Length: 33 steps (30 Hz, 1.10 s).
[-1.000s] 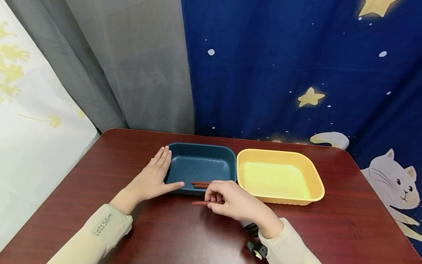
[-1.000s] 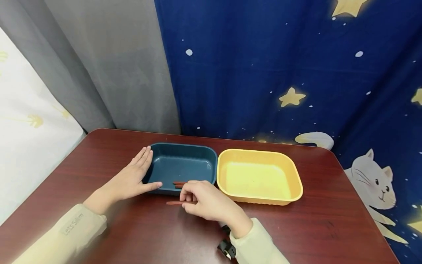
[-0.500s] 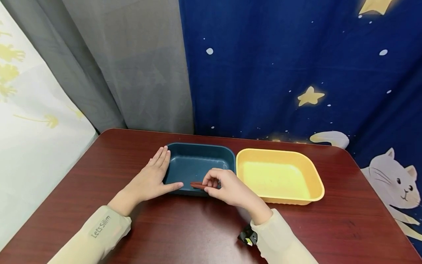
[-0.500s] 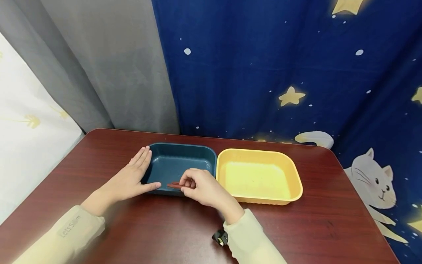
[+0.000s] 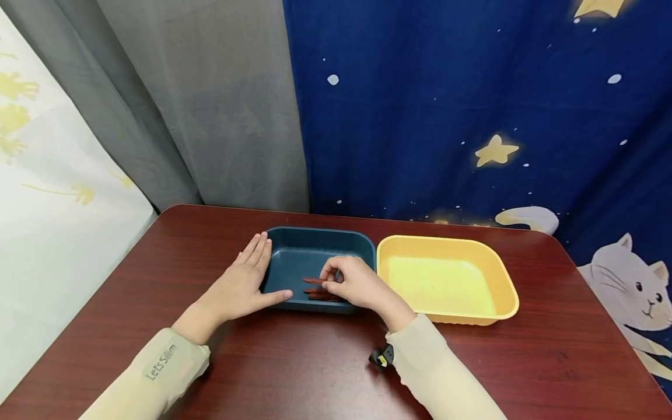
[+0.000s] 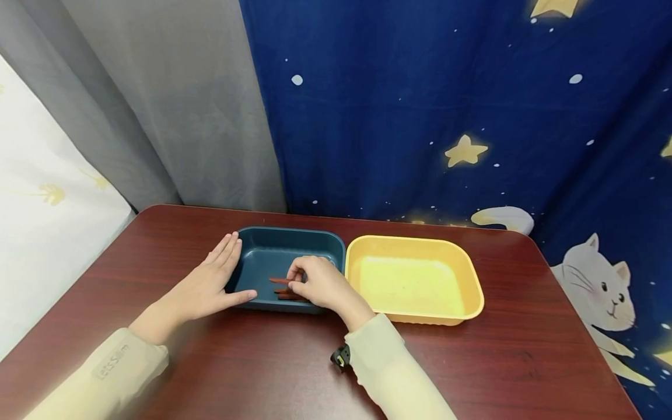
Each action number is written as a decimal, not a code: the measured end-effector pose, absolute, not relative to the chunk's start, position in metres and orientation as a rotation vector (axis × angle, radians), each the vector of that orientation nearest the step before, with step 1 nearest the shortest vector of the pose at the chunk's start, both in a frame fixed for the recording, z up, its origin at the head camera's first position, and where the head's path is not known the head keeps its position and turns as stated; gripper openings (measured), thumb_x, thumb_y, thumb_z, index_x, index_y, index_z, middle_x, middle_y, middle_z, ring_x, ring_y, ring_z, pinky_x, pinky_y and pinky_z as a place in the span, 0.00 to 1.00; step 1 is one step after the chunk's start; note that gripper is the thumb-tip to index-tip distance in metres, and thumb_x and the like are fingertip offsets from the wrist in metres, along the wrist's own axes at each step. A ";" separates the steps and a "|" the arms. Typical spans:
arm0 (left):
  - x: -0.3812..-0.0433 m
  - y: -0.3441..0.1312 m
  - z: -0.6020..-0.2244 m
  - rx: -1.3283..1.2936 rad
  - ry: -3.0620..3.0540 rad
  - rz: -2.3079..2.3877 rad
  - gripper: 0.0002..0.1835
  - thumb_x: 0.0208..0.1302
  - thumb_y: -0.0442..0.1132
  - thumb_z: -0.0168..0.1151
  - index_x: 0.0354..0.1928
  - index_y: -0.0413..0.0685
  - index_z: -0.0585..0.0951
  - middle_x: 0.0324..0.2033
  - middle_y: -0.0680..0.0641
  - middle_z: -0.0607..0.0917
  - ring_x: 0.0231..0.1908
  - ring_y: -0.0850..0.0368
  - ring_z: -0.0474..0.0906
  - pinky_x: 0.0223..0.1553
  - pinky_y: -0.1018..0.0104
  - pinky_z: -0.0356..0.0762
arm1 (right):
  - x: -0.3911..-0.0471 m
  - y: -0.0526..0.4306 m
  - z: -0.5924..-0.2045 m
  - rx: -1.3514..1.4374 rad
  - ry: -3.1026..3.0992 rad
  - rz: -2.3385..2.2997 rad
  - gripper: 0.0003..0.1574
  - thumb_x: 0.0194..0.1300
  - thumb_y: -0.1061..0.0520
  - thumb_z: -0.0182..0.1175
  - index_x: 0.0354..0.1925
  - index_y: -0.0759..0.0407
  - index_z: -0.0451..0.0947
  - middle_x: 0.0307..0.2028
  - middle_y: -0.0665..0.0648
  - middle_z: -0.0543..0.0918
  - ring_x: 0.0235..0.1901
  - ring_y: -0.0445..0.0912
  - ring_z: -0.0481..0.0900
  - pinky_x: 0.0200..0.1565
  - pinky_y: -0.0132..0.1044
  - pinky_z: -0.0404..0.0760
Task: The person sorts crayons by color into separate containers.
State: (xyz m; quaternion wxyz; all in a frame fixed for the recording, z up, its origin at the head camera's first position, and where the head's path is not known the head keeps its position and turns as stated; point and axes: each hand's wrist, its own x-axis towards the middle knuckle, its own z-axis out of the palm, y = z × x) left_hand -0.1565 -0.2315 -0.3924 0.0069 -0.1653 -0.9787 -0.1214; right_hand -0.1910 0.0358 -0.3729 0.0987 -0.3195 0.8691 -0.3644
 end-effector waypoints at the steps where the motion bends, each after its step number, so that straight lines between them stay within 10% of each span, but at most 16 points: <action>1: -0.157 -0.231 -0.392 -0.519 -3.061 -0.377 0.63 0.58 0.78 0.52 0.78 0.36 0.45 0.79 0.40 0.41 0.79 0.41 0.36 0.73 0.38 0.52 | -0.193 0.034 -0.373 -0.937 2.575 -1.062 0.03 0.64 0.59 0.65 0.36 0.58 0.83 0.31 0.49 0.83 0.28 0.42 0.74 0.31 0.30 0.75; 33: -0.154 -0.231 -0.393 -0.525 -3.045 -0.388 0.63 0.59 0.77 0.53 0.77 0.35 0.46 0.79 0.39 0.43 0.79 0.40 0.37 0.73 0.38 0.53 | -0.212 0.017 -0.388 -0.810 2.626 -0.695 0.04 0.64 0.58 0.67 0.31 0.50 0.83 0.27 0.47 0.81 0.30 0.42 0.75 0.36 0.35 0.76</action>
